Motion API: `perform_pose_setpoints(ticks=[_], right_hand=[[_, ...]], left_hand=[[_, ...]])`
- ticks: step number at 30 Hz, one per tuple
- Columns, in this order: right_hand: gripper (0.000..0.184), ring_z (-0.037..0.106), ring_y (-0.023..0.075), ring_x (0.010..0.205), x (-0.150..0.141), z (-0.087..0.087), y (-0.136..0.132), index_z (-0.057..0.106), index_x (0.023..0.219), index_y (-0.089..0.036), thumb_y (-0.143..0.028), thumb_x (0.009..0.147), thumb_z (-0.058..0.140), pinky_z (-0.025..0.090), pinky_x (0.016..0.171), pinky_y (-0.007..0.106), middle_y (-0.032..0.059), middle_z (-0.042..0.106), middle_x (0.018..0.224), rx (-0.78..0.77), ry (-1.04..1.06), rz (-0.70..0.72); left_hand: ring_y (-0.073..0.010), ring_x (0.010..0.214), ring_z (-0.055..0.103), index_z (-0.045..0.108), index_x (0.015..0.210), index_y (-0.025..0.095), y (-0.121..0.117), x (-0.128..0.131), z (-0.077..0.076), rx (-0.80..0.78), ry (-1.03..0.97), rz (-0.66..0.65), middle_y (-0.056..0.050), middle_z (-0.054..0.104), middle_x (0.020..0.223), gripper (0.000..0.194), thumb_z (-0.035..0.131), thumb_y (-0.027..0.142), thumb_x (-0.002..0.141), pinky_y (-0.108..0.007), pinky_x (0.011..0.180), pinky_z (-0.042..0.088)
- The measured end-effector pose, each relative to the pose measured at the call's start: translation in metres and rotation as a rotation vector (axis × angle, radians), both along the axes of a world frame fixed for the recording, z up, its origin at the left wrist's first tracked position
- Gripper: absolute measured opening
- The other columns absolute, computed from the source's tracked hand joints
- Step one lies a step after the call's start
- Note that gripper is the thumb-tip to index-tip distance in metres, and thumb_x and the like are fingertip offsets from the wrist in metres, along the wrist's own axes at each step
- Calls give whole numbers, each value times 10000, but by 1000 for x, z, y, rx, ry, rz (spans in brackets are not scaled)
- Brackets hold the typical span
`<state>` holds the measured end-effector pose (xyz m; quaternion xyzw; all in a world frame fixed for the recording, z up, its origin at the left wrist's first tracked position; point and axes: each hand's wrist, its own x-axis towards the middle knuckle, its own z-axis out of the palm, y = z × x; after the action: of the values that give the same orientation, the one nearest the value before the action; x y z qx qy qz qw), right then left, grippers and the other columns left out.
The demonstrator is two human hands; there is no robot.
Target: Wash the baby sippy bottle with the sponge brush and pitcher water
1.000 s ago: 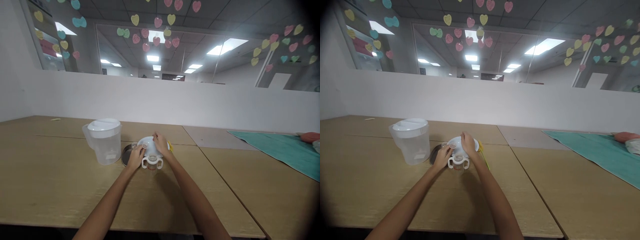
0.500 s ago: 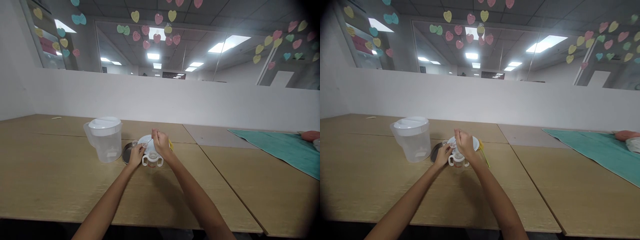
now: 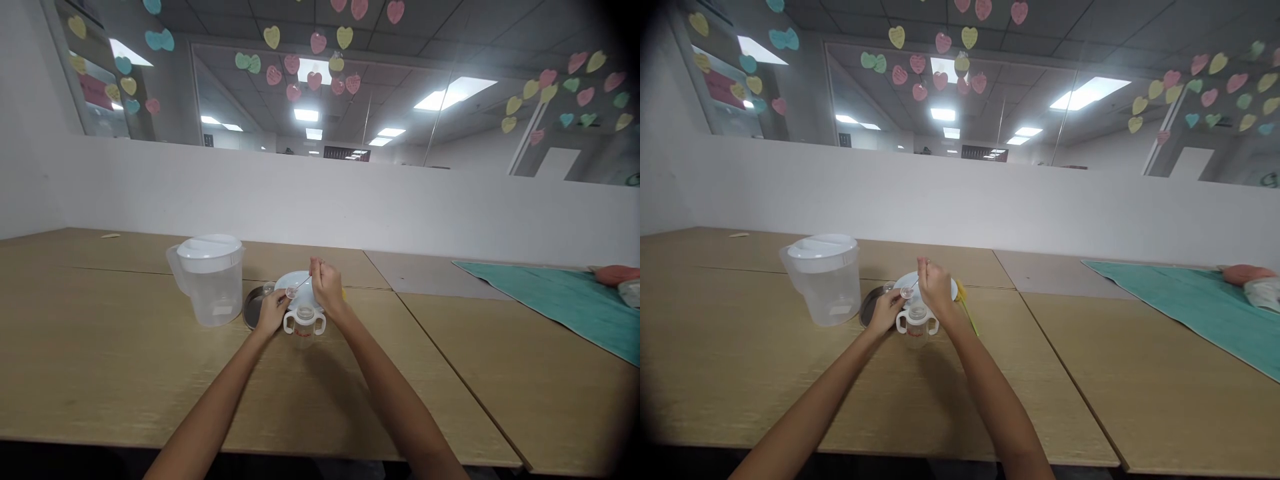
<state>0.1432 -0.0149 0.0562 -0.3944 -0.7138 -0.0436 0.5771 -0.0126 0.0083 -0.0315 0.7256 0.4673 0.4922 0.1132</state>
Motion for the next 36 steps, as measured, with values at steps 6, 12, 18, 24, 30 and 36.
perform_pose_setpoints(ticks=[6,12,18,24,30,36], right_hand=[[505,515,107,549,-3,2,-7,471,596,-183,-417,948,195,334,582,219,22,537,572,-28,11,71],[485,499,99,530,-7,4,-14,453,583,-186,-404,946,217,332,573,216,3,507,549,-39,22,172],[504,517,104,528,-5,2,-11,463,586,-183,-401,953,195,326,559,220,15,533,550,7,-52,110],[522,518,116,519,-2,-3,-1,494,622,-177,-385,963,158,311,538,234,36,566,566,102,-121,-61],[546,513,115,518,3,-2,3,492,615,-176,-400,964,136,311,538,231,35,560,557,87,-110,-113],[538,513,116,540,8,-2,7,519,638,-166,-385,965,152,311,563,231,44,559,587,39,-105,-135]], left_hand=[[-144,713,537,648,743,138,0,0,-1,39,-16,-30,-35,641,765,273,465,318,835,-218,648,368],[-143,687,521,629,699,131,0,1,0,52,-20,-38,-32,629,737,275,467,311,827,-220,636,363],[-156,718,534,639,721,137,0,0,0,42,-21,-57,-36,641,772,273,458,313,824,-231,654,372],[-161,746,549,651,742,141,2,0,-2,43,-50,-60,-43,651,800,275,465,323,828,-240,685,386],[-163,759,556,659,761,147,2,0,-1,30,-46,-58,-48,663,832,300,459,358,833,-242,693,391],[-159,756,552,662,768,152,-2,1,2,37,-31,-61,-50,664,827,310,449,365,841,-241,702,390]])
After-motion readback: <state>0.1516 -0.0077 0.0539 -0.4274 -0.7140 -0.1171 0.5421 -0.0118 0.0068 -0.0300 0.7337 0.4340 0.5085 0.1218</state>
